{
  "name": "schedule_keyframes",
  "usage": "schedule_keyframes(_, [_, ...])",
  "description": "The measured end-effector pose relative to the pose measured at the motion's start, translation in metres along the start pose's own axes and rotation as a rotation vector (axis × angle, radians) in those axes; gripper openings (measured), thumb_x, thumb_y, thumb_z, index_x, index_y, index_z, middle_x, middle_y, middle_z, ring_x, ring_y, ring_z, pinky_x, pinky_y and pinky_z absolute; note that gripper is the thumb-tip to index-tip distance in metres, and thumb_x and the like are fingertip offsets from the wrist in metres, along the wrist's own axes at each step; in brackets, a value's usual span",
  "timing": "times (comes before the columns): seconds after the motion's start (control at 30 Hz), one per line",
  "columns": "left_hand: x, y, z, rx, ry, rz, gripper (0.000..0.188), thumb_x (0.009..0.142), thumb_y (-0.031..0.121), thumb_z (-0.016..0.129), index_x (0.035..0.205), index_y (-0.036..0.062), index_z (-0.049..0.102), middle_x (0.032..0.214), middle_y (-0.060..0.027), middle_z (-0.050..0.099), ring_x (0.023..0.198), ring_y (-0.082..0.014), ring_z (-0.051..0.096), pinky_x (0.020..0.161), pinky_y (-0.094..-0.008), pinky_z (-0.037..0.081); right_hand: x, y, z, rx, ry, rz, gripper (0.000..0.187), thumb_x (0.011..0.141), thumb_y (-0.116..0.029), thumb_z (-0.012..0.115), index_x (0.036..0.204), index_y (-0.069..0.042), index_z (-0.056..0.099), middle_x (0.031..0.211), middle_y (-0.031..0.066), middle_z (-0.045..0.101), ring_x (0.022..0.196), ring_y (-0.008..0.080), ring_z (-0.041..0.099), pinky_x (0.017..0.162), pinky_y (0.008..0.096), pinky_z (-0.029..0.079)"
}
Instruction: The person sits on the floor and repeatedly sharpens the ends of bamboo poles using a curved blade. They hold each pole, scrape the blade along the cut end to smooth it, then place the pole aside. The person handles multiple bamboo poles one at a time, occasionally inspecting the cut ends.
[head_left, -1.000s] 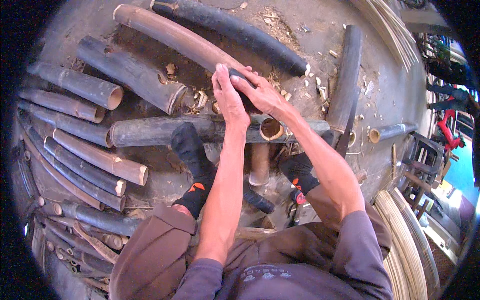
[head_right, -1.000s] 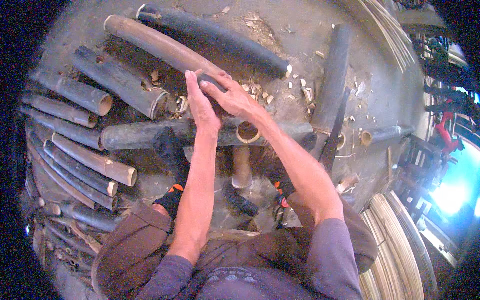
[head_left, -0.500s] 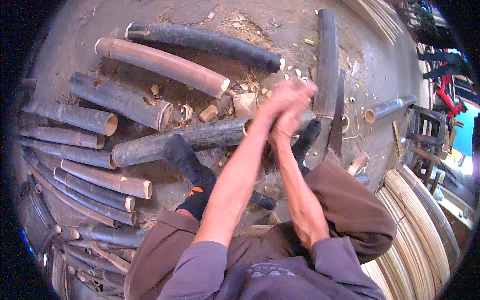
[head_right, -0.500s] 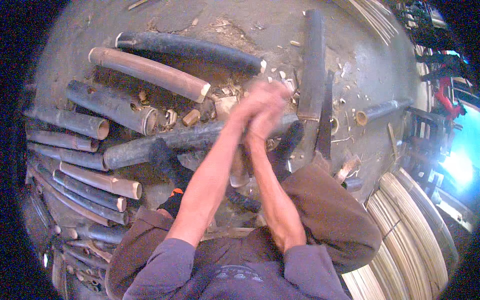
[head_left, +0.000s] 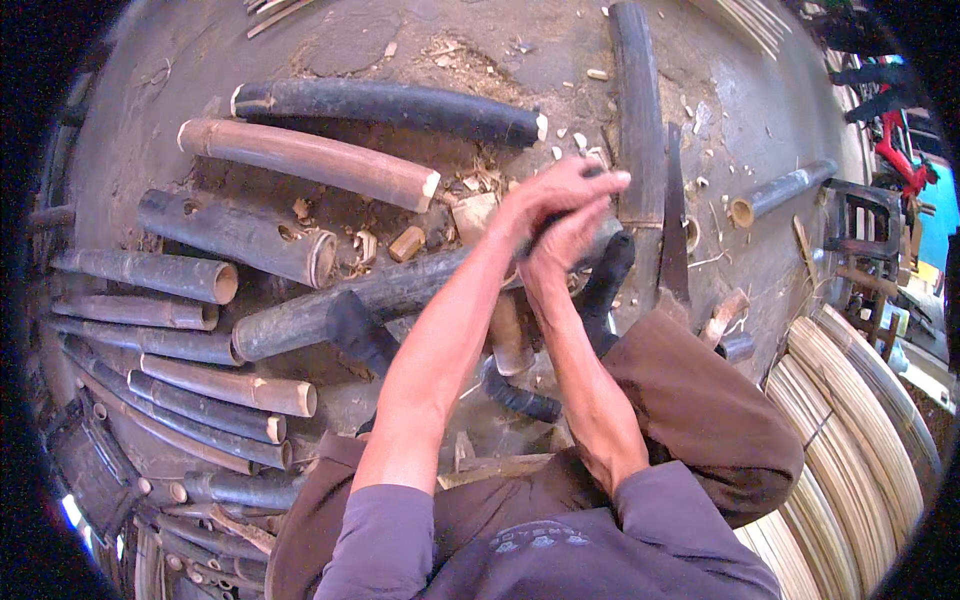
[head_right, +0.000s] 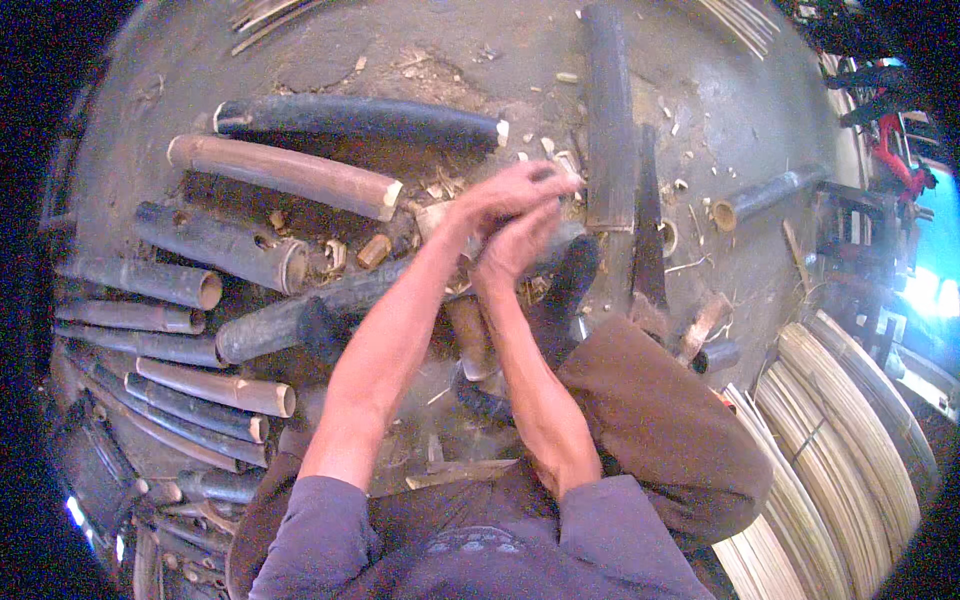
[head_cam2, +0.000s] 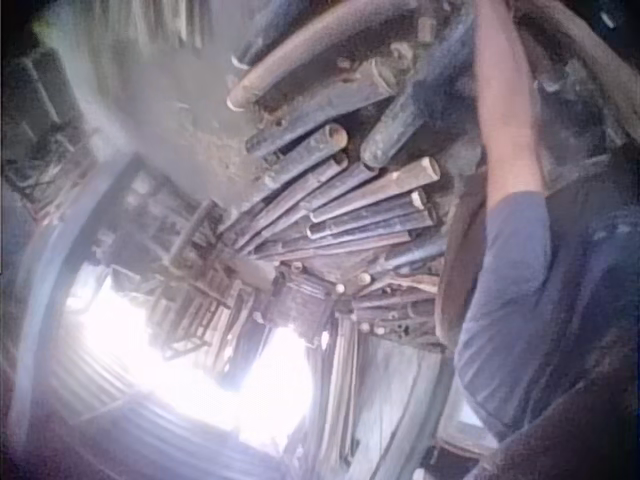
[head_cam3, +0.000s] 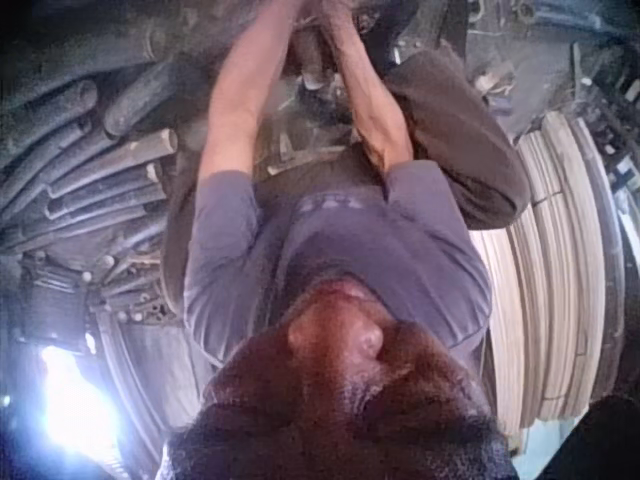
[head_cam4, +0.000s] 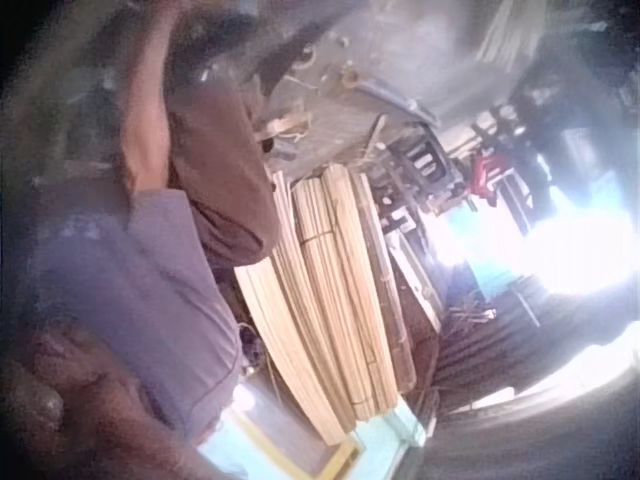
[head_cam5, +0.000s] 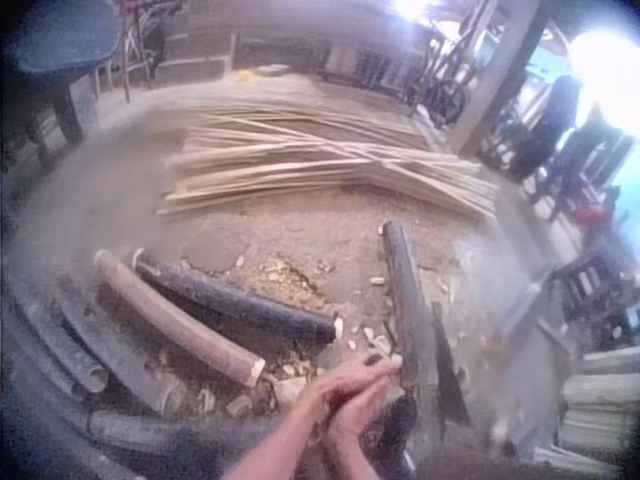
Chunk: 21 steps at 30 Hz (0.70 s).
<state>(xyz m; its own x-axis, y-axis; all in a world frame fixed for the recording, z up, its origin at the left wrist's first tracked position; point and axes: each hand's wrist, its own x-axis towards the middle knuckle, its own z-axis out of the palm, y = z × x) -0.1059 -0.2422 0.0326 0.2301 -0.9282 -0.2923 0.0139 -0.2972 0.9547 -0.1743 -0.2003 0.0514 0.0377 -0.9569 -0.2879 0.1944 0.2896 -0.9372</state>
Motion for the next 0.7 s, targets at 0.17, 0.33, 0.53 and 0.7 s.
schedule_keyframes(0.17, [-0.038, -0.020, -0.064, -0.361, 0.605, 0.046, 0.046, 0.093, 0.045, 0.060, 0.103, 0.0001, 0.066, 0.093, -0.0067, 0.066, 0.082, -0.0133, 0.055, 0.076, -0.0302, 0.049, 0.023, 0.041, 0.047, -0.398, -0.451, 0.025, 0.054, 0.102, -0.043, 0.038, 0.125, 0.002, 0.054, 0.120, 0.0227, 0.061, 0.113, 0.0284, 0.056, 0.098, 0.0376, 0.042])
schedule_keyframes(0.33, [-0.114, -0.036, -0.055, -0.587, 1.377, 0.121, 0.042, 0.093, 0.036, 0.055, 0.101, -0.0046, 0.059, 0.102, -0.0133, 0.062, 0.089, -0.0209, 0.057, 0.082, -0.0356, 0.047, -0.012, 0.056, 0.048, -0.458, -1.326, 0.213, 0.055, 0.101, -0.047, 0.041, 0.132, -0.004, 0.053, 0.126, 0.0102, 0.059, 0.113, 0.0157, 0.052, 0.099, 0.0306, 0.041])
schedule_keyframes(0.53, [-0.124, -0.060, -0.043, -0.529, 1.103, 0.137, 0.041, 0.092, 0.032, 0.055, 0.116, -0.0009, 0.060, 0.115, -0.0155, 0.062, 0.105, -0.0224, 0.058, 0.096, -0.0352, 0.045, -0.024, 0.040, 0.030, -0.741, -1.016, -0.021, 0.043, 0.098, -0.041, 0.050, 0.117, -0.004, 0.060, 0.104, 0.0074, 0.068, 0.098, 0.0155, 0.059, 0.087, 0.0304, 0.048])
schedule_keyframes(0.7, [-0.036, -0.003, -0.066, -0.139, 0.483, 0.212, 0.049, 0.092, 0.042, 0.061, 0.111, -0.0037, 0.062, 0.103, -0.0127, 0.066, 0.097, -0.0179, 0.058, 0.090, -0.0337, 0.046, -0.007, 0.021, 0.052, 0.052, -0.234, -0.039, 0.048, 0.101, -0.046, 0.042, 0.115, -0.002, 0.058, 0.106, 0.0069, 0.062, 0.096, 0.0153, 0.059, 0.082, 0.0297, 0.048])
